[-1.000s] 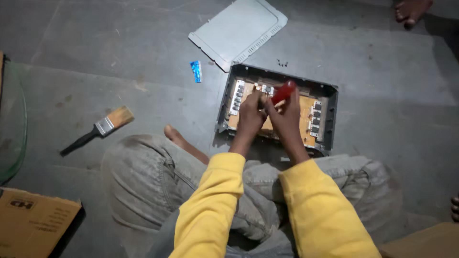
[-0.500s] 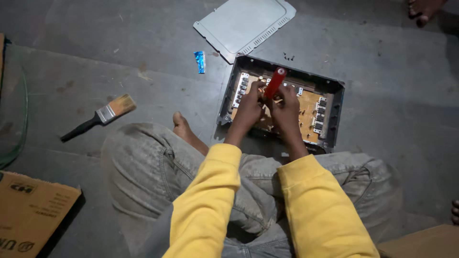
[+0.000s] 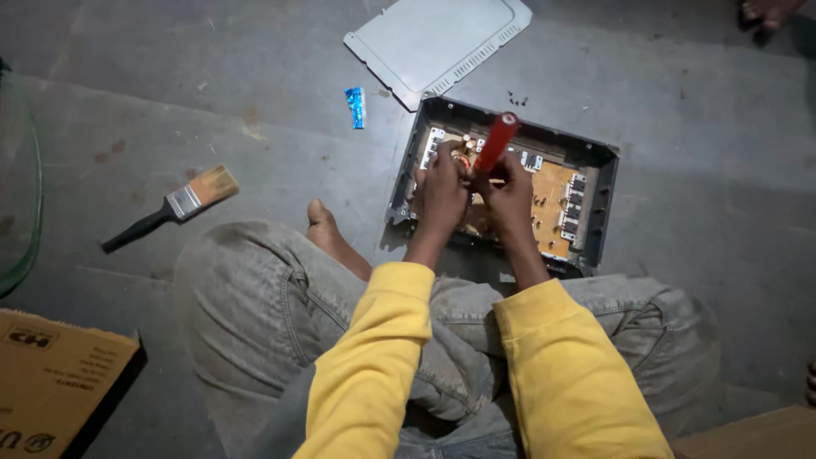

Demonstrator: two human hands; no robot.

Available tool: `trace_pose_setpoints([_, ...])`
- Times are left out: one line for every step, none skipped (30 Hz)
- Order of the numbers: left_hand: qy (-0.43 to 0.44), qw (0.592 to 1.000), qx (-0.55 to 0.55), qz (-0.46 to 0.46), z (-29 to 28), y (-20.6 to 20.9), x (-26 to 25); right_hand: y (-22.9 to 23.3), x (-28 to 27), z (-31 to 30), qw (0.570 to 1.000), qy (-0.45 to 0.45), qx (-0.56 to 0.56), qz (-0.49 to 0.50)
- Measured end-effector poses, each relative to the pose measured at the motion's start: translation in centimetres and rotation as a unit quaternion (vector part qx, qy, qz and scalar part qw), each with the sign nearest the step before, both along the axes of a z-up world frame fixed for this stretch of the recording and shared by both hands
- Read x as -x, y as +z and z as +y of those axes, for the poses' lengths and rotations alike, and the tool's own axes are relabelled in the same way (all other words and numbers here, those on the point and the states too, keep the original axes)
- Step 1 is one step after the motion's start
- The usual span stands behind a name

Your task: The person walks through a cluttered room and sits on the floor to work on an electronic device. They use a screwdriver to remove screws from the casing and then from the internal circuit board.

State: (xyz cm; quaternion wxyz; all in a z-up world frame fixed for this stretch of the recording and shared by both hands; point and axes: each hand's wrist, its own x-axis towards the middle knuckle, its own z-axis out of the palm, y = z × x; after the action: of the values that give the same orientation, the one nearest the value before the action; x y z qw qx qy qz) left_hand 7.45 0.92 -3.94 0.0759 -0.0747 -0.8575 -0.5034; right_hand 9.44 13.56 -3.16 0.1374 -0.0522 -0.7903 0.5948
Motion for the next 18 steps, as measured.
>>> trace_pose_setpoints([0.006,1.000,0.002,0.014,0.1,-0.2,0.0,-0.1,-0.1,0.0,1.000,-0.005,0.002,-0.016])
trace_pose_setpoints([0.002,1.000,0.006,0.017,0.2,-0.5,-0.1,0.0,-0.4,0.0,1.000,-0.011,-0.011,-0.009])
trace_pose_setpoints([0.000,1.000,0.010,0.023,0.3,-0.5,0.0,0.2,-0.3,-0.1,1.000,-0.016,-0.024,0.001])
trace_pose_setpoints([-0.003,0.999,0.014,0.029,0.3,-0.6,0.2,0.5,-0.4,-0.2,0.999,-0.022,-0.038,0.010])
trace_pose_setpoints([-0.017,1.000,0.003,0.017,0.2,-0.5,0.4,0.9,-0.6,-0.4,0.999,-0.040,-0.032,0.002])
trace_pose_setpoints([-0.031,0.999,-0.007,0.005,0.0,-0.5,0.6,1.4,-0.7,-0.6,0.998,-0.059,-0.026,-0.006])
trace_pose_setpoints([-0.046,0.999,-0.017,-0.007,-0.2,-0.4,0.8,1.8,-0.9,-0.9,0.997,-0.077,-0.020,-0.015])
trace_pose_setpoints([-0.062,0.998,-0.009,-0.011,-0.4,-0.3,1.0,2.2,-1.0,-1.1,0.997,-0.068,-0.018,-0.006])
trace_pose_setpoints([-0.076,0.997,-0.001,-0.017,-0.7,-0.3,1.2,2.5,-1.1,-1.4,0.998,-0.058,-0.016,0.002])
trace_pose_setpoints([-0.091,0.996,0.007,-0.022,-0.9,-0.3,1.3,2.8,-1.2,-1.6,0.999,-0.048,-0.014,0.010])
trace_pose_setpoints([-0.082,0.996,-0.011,-0.013,-1.2,-0.2,1.3,3.0,-1.3,-1.8,0.999,-0.030,0.021,0.009])
trace_pose_setpoints([-0.074,0.997,-0.030,-0.004,-1.3,-0.2,1.2,3.0,-1.4,-1.9,0.998,-0.012,0.055,0.008])
trace_pose_setpoints([-0.067,0.997,-0.048,0.004,-1.4,-0.2,1.1,3.0,-1.4,-2.0,0.996,0.005,0.090,0.005])
trace_pose_setpoints([-0.060,0.996,-0.057,-0.013,-1.4,-0.2,1.0,2.8,-1.4,-2.0,0.995,0.016,0.103,0.005])
trace_pose_setpoints([-0.055,0.996,-0.068,-0.030,-1.2,-0.1,0.9,2.6,-1.2,-1.8,0.993,0.026,0.115,0.007])
trace_pose_setpoints([-0.049,0.995,-0.079,-0.047,-1.0,0.0,0.8,2.3,-1.0,-1.6,0.991,0.037,0.127,0.008])
trace_pose_setpoints([-0.036,0.997,-0.063,-0.027,-0.8,0.2,0.7,1.9,-0.8,-1.5,0.993,0.041,0.106,0.017])
trace_pose_setpoints([-0.023,0.999,-0.046,-0.007,-0.7,0.3,0.6,1.5,-0.6,-1.3,0.995,0.045,0.085,0.026])
